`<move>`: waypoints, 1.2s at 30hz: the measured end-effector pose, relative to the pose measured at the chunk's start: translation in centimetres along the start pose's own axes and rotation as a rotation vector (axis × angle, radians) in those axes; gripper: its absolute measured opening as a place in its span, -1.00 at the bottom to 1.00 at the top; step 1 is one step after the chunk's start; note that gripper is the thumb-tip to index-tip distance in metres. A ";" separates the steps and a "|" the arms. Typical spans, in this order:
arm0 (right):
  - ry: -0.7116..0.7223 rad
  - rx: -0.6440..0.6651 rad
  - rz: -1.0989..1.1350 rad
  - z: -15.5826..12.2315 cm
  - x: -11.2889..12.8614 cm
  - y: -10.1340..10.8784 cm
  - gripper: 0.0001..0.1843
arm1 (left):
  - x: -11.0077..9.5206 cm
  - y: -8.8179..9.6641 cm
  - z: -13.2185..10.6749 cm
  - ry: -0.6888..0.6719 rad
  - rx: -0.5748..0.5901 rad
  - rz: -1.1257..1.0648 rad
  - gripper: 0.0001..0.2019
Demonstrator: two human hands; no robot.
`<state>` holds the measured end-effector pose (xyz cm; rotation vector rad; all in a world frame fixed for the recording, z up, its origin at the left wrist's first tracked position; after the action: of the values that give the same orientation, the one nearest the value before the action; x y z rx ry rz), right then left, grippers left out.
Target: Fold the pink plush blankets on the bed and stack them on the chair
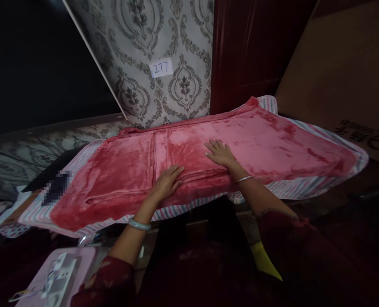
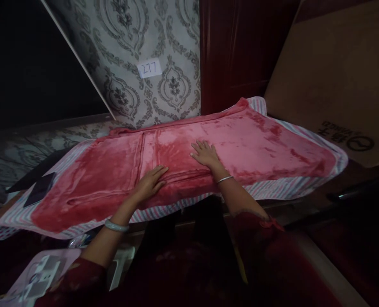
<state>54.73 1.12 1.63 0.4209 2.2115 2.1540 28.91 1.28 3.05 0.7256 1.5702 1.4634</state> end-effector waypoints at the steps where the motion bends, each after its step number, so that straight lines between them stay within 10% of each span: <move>1: -0.001 -0.001 0.001 0.0 0.0 0.0 -0.32 | 0.0 0.2 -0.4 -0.016 -0.024 0.001 -0.49; 15: 0.036 -0.039 0.049 -0.5 0.2 1.2 -0.40 | -0.6 1.2 -0.4 -0.008 -0.127 0.089 -0.58; 23: 0.488 -0.290 0.181 -8.1 5.3 1.2 -0.44 | 1.0 1.2 -0.6 -0.051 -0.354 0.029 -0.71; 36: 0.432 -0.516 0.115 -10.6 3.8 -0.3 -0.40 | -0.7 1.6 -2.3 -0.158 -0.506 0.187 -0.72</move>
<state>48.85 -8.49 2.39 0.0608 1.6942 2.9803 27.01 -0.23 4.60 0.6757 0.9713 1.7982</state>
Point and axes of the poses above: each hand's wrist, its own z-axis towards the middle knuckle, its own y-axis out of the back of the hand, x = y × z, the point moved 8 cm from there along z, towards the middle knuckle, and after that the axes turned 10 degrees about x, right-handed, at the moved point
